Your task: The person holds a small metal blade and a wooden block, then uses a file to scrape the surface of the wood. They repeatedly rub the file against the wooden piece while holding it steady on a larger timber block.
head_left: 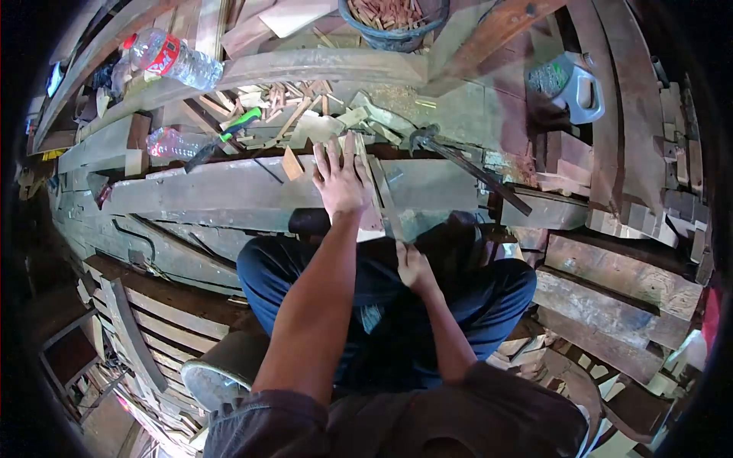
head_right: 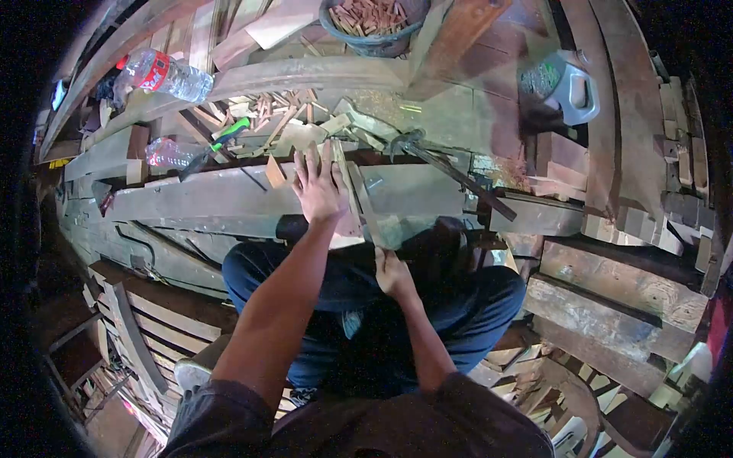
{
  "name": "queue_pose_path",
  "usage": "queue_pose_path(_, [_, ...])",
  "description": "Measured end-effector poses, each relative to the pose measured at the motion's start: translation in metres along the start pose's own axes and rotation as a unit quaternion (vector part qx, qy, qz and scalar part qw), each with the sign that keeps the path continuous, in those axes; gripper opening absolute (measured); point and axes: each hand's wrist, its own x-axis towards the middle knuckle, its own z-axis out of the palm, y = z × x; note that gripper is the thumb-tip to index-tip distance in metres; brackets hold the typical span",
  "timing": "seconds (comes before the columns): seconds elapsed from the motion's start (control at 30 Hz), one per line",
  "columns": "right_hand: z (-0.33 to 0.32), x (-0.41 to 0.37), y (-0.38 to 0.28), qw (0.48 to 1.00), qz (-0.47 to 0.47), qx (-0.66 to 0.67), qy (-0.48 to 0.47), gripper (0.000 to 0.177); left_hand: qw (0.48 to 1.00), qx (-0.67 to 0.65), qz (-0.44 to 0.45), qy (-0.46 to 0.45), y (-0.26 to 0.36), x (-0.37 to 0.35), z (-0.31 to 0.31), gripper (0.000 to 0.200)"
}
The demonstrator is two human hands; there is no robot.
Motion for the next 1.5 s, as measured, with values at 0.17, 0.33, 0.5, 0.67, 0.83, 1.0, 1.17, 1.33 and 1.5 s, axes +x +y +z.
queue_pose_path(0.17, [0.004, 0.035, -0.003, 0.997, -0.060, 0.025, 0.041, 0.037, 1.000, 0.012, 0.006, -0.013, 0.001, -0.001, -0.003, 0.054])
queue_pose_path(0.33, [0.007, 0.025, 0.008, 0.970, -0.205, -0.089, 0.098, 0.039, 1.000, 0.006, -0.009, -0.025, 0.002, 0.001, -0.002, 0.055])
queue_pose_path(0.5, [0.016, 0.007, 0.016, 0.980, -0.153, -0.100, 0.084, 0.037, 0.999, 0.019, -0.005, -0.027, 0.003, 0.000, -0.006, 0.056])
queue_pose_path(0.67, [0.017, 0.034, 0.004, 0.993, -0.108, -0.018, 0.053, 0.041, 0.999, 0.016, -0.010, -0.033, 0.005, 0.000, -0.009, 0.055])
queue_pose_path(0.83, [0.012, 0.002, -0.003, 0.999, 0.017, 0.035, 0.027, 0.044, 1.000, 0.015, -0.006, -0.018, 0.002, -0.002, -0.005, 0.053])
queue_pose_path(1.0, [0.012, 0.052, -0.005, 0.975, -0.174, -0.115, 0.079, 0.028, 1.000, 0.014, 0.002, -0.009, 0.001, -0.001, -0.004, 0.053])
queue_pose_path(1.17, [0.003, -0.015, -0.019, 0.999, 0.039, 0.007, 0.029, 0.037, 0.999, 0.016, -0.019, -0.024, 0.002, 0.001, -0.005, 0.055])
queue_pose_path(1.33, [0.011, 0.050, -0.004, 0.997, -0.037, 0.046, 0.039, 0.041, 0.999, 0.010, -0.016, -0.035, 0.002, -0.005, -0.006, 0.055])
queue_pose_path(1.5, [0.014, -0.008, 0.005, 0.993, -0.057, 0.019, 0.100, 0.037, 1.000, 0.013, -0.013, -0.009, 0.002, 0.004, -0.005, 0.054])
